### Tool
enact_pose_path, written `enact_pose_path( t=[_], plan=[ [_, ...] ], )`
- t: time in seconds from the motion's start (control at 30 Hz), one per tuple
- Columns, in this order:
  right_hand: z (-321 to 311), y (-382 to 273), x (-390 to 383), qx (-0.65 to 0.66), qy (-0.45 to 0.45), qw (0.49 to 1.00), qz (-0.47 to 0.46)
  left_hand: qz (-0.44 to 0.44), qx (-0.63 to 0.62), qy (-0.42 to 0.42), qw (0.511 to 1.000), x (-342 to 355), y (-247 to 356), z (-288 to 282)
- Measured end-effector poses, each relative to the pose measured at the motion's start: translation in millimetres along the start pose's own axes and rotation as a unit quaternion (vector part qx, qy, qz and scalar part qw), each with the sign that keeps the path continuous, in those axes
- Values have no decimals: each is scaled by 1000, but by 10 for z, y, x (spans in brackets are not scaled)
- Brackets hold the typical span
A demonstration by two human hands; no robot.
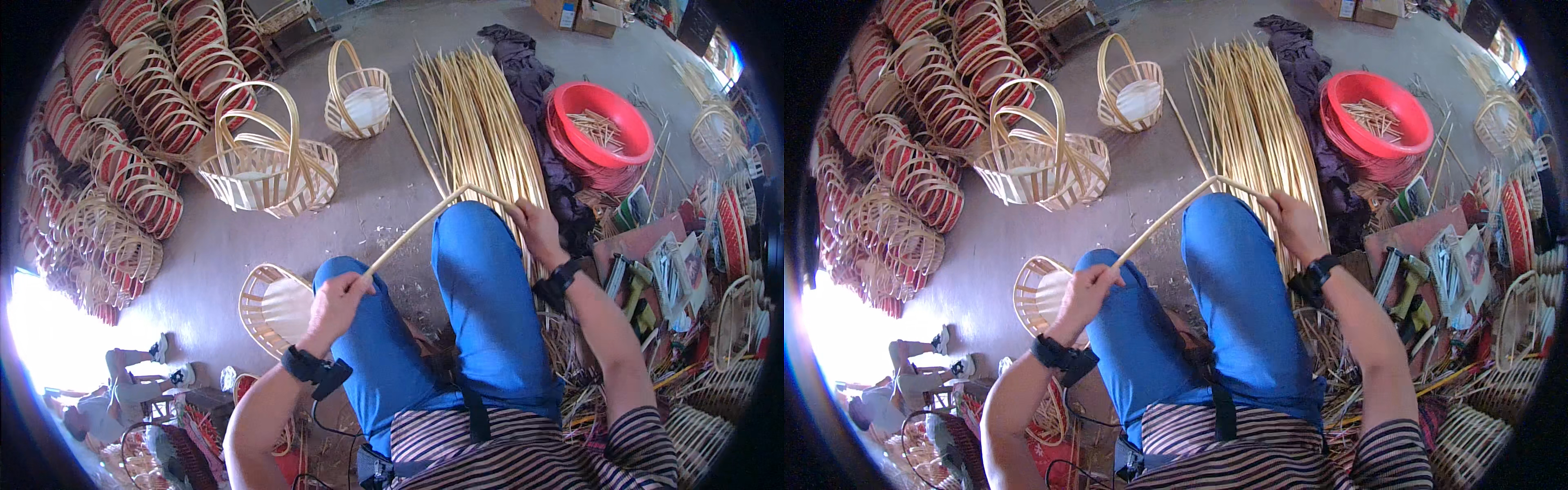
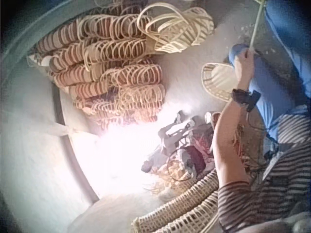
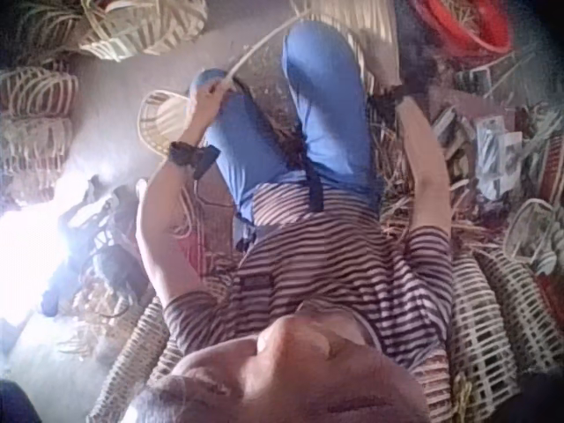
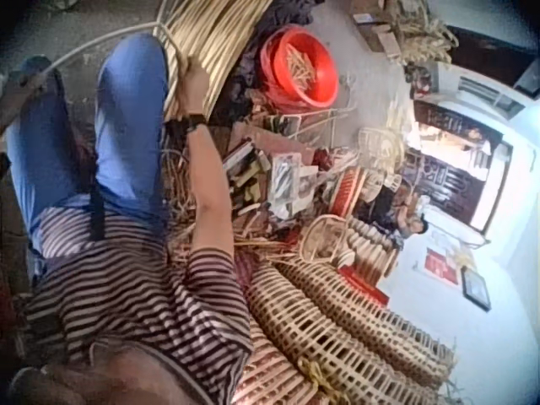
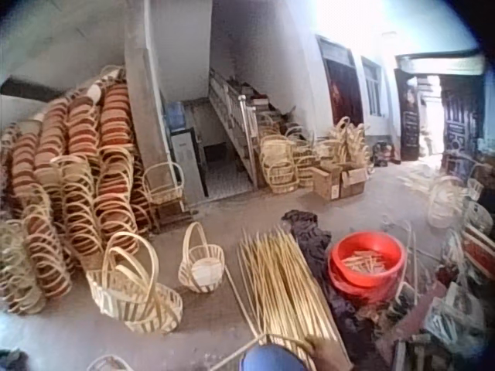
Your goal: The person assembles wicker baskets by attaching curved handles to woven bases using a pneumatic staple gun and trimming excess material with a pair of shears.
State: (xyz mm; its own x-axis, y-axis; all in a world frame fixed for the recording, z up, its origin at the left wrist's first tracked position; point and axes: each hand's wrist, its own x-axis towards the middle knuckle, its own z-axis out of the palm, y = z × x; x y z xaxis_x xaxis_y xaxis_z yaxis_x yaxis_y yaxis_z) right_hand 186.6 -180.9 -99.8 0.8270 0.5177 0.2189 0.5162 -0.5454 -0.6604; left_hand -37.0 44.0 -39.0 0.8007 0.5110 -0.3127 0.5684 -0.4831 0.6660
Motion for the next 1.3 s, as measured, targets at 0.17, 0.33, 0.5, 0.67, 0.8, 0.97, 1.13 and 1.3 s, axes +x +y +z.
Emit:
enact_pose_path(
  t=[0.17,0.33,0.5,0.67,0.8,0.97,1.13,1.3],
  plan=[
    [-339,10,347,-80,52,979,-182,45,70,74,994,53,206,-253],
    [-461,-15,142,-153,19,957,-246,138,174,175,959,-61,153,-464],
    [-544,-36,-22,-155,-54,957,-239,223,263,221,912,-164,166,-474],
    [-604,-62,14,-157,-88,955,-236,254,252,218,908,-228,52,-413],
    [-591,-66,66,-151,-78,949,-264,185,226,200,935,-328,30,-404],
    [-709,173,-67,-344,-55,907,-235,166,191,209,945,-333,-45,-400],
    [-545,353,-320,-303,-31,941,-150,185,123,301,927,-409,-159,-376],
    [-622,845,-768,-289,-41,956,-7,215,104,379,894,-453,-330,-453]
  ],
)
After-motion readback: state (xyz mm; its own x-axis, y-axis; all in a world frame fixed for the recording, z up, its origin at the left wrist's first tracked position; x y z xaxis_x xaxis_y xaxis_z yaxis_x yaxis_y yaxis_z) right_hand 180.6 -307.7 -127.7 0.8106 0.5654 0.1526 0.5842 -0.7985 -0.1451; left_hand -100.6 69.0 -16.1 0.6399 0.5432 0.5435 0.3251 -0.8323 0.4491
